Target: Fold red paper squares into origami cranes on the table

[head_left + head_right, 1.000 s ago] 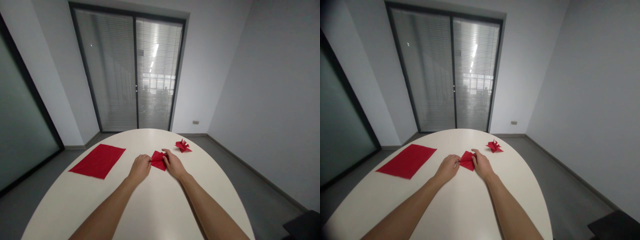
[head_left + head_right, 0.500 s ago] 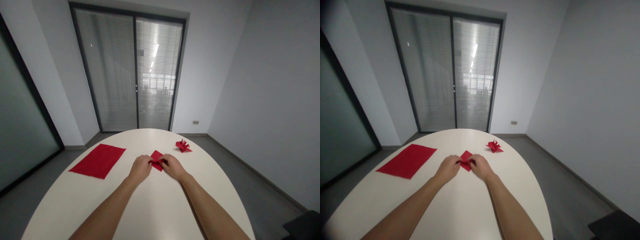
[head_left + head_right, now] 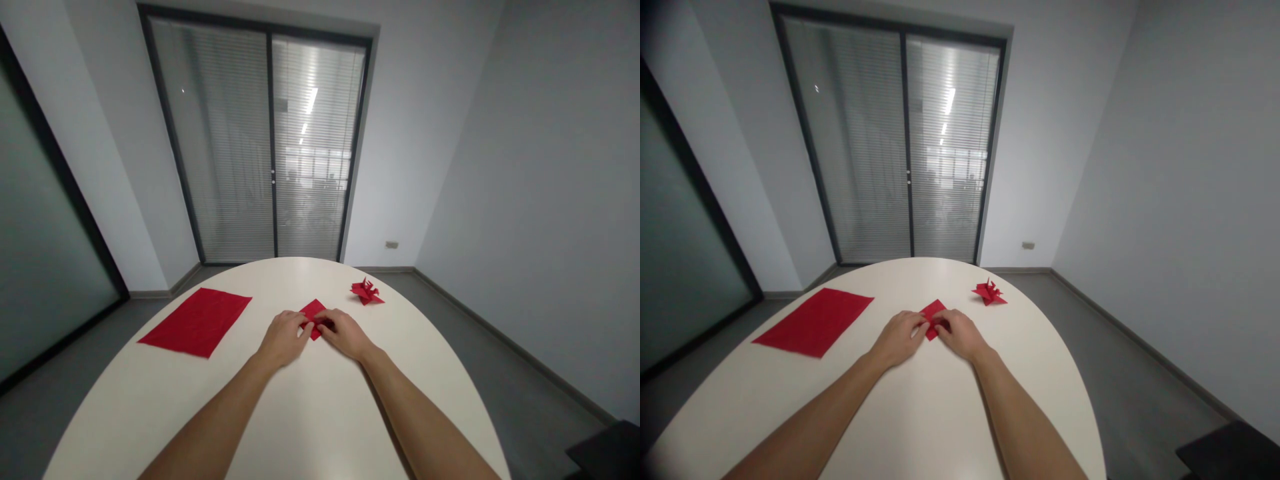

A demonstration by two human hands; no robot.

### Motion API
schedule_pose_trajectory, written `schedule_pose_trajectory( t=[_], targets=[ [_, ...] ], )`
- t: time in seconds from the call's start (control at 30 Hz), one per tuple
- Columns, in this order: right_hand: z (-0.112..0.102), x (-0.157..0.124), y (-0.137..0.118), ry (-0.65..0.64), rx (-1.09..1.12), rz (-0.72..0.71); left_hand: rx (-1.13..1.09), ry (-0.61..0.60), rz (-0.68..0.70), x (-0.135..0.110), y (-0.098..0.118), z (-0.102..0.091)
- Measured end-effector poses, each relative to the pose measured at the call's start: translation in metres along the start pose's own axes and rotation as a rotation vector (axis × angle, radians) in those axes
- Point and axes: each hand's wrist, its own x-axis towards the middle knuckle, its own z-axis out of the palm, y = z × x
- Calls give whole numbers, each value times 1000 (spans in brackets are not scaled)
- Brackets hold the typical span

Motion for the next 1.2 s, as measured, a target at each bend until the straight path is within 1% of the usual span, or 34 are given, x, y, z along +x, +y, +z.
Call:
schedule_pose_trajectory(
  t=[0.2,0.37,0.6,0.7,0.83,0.93,1.03,1.1,1.2],
  targets=[
    [3,-1,5,20,15,30,7,14,-18,0,-3,2],
    [3,-1,5,36,-17,64,34,15,-62,1,-4,3],
    [0,0,5,54,-86,167,52,-6,-127,0,-4,3],
    [-1,0,4,64,-108,164,46,-8,-137,0,-4,2],
    [-1,1,5,72,-141,153,32,3,-117,0,-4,1],
    [-1,2,7,66,-129,166,37,-9,-29,1,-5,2],
    [0,3,8,71,-83,154,71,-56,42,1,-5,2],
    [0,3,7,71,-47,133,96,-75,44,1,-4,1],
    [-2,1,1,46,13,80,123,-55,15,0,-2,0]
  ],
)
